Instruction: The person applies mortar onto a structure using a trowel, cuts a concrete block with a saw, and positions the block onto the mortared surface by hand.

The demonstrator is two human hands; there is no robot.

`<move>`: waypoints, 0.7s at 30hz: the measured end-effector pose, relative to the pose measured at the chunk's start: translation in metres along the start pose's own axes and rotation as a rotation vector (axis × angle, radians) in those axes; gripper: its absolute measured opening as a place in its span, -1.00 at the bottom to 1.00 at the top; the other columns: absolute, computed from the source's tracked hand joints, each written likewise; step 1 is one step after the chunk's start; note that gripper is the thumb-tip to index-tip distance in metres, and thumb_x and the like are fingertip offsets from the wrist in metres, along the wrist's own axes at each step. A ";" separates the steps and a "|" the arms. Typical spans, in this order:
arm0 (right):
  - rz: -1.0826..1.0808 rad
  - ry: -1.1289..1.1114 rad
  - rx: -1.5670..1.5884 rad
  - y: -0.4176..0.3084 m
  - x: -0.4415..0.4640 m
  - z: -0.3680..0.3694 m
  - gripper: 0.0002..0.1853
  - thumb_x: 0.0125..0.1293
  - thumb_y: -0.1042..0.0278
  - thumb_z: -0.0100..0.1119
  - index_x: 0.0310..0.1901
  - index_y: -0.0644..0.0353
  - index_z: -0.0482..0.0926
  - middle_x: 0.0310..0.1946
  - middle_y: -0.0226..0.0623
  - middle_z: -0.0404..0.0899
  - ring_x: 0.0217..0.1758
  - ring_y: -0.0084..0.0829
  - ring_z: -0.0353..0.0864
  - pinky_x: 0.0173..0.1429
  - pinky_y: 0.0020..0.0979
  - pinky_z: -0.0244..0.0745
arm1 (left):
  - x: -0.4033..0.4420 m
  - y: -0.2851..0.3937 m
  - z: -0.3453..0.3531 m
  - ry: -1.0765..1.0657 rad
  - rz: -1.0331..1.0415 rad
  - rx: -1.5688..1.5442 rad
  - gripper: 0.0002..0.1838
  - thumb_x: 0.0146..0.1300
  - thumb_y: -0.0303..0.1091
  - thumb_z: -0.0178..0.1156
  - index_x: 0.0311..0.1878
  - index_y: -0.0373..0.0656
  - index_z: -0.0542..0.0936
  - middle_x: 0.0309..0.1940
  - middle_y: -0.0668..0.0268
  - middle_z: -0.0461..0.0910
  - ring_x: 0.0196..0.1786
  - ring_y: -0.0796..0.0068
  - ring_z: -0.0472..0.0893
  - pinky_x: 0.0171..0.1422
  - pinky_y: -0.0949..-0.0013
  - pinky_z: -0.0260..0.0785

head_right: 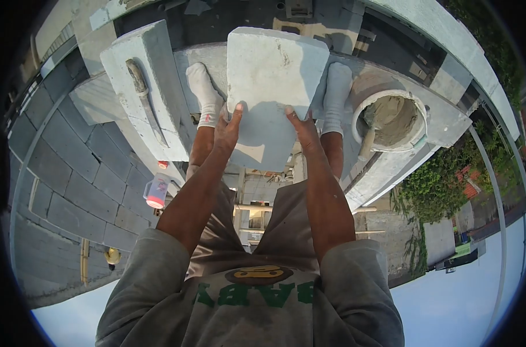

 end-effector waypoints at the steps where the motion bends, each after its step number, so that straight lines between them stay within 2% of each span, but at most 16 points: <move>1: 0.006 0.006 -0.056 -0.004 -0.007 0.001 0.21 0.00 -0.23 0.49 0.47 0.32 -0.03 0.34 0.04 0.28 0.40 -0.22 0.31 0.41 -0.26 0.25 | 0.007 -0.005 -0.002 -0.001 -0.024 0.029 0.16 0.13 0.52 0.06 0.46 -0.39 0.15 0.36 -0.20 0.30 0.43 0.00 0.32 0.49 0.22 0.12; 2: -0.003 0.011 -0.133 -0.006 -0.016 0.001 0.23 -0.02 -0.22 0.50 0.46 0.37 -0.05 0.34 0.09 0.27 0.39 -0.19 0.32 0.39 -0.25 0.29 | 0.011 -0.014 -0.003 -0.013 -0.056 0.063 0.20 0.11 0.54 0.07 0.45 -0.43 0.13 0.36 -0.22 0.29 0.43 -0.02 0.32 0.49 0.22 0.12; 5: -0.043 0.060 -0.416 -0.018 -0.051 0.004 0.28 -0.05 -0.20 0.53 0.41 0.51 -0.08 0.30 0.23 0.26 0.36 -0.09 0.37 0.32 -0.22 0.39 | 0.015 -0.022 -0.006 -0.024 -0.061 -0.095 0.28 0.05 0.57 0.10 0.44 -0.51 0.11 0.38 -0.23 0.25 0.44 0.00 0.29 0.51 0.24 0.09; 8: -0.150 0.142 -0.734 -0.042 -0.070 0.022 0.24 -0.07 -0.17 0.54 0.31 0.59 -0.06 0.20 0.31 0.29 0.29 0.04 0.42 0.25 -0.18 0.46 | 0.029 -0.042 0.002 -0.098 -0.092 -0.317 0.25 0.07 0.56 0.11 0.44 -0.49 0.14 0.39 -0.16 0.25 0.45 0.08 0.27 0.51 0.25 0.07; 10: -0.195 0.137 -0.880 -0.082 -0.086 0.043 0.18 -0.06 -0.17 0.53 0.24 0.59 -0.03 0.13 0.31 0.31 0.24 0.11 0.44 0.22 -0.14 0.48 | 0.017 -0.025 -0.001 -0.160 -0.151 -0.429 0.21 0.10 0.55 0.08 0.45 -0.44 0.17 0.39 -0.04 0.28 0.43 0.17 0.27 0.49 0.26 0.07; 13: -0.197 0.142 -0.990 -0.108 -0.094 0.063 0.13 -0.06 -0.16 0.52 0.19 0.53 -0.03 0.06 0.28 0.32 0.17 0.14 0.46 0.21 -0.13 0.48 | 0.008 -0.007 -0.007 -0.208 -0.186 -0.540 0.14 0.17 0.52 0.03 0.45 -0.38 0.19 0.40 0.03 0.28 0.41 0.19 0.28 0.49 0.25 0.08; 18: -0.407 0.106 -1.269 -0.131 -0.080 0.097 0.09 -0.02 -0.23 0.45 0.21 0.54 0.08 0.11 0.22 0.34 0.17 0.08 0.49 0.21 -0.17 0.52 | 0.009 -0.005 -0.005 -0.160 -0.176 -0.744 0.05 0.26 0.50 -0.10 0.46 -0.34 0.20 0.42 0.08 0.27 0.43 0.19 0.27 0.50 0.21 0.05; 19: -0.436 0.082 -1.319 -0.138 -0.078 0.109 0.08 -0.03 -0.24 0.44 0.21 0.55 0.11 0.11 0.19 0.35 0.18 0.06 0.49 0.21 -0.19 0.52 | 0.011 -0.006 -0.008 -0.157 -0.185 -0.720 0.02 0.28 0.52 -0.19 0.46 -0.24 0.22 0.42 0.14 0.29 0.42 0.20 0.29 0.48 0.19 0.09; 21: -0.325 -0.016 -1.364 -0.163 -0.077 0.133 0.09 -0.07 -0.27 0.43 0.22 0.52 0.15 0.11 0.21 0.40 0.21 0.02 0.51 0.23 -0.24 0.51 | 0.012 -0.008 -0.015 -0.155 -0.225 -0.756 -0.02 0.28 0.53 -0.21 0.46 -0.15 0.23 0.40 0.17 0.31 0.40 0.18 0.32 0.44 0.12 0.15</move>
Point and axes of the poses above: each hand's wrist, its own x-axis towards the middle knuckle, its own z-axis out of the palm, y = z × x, the point moved 1 cm from there along x, towards the middle knuckle
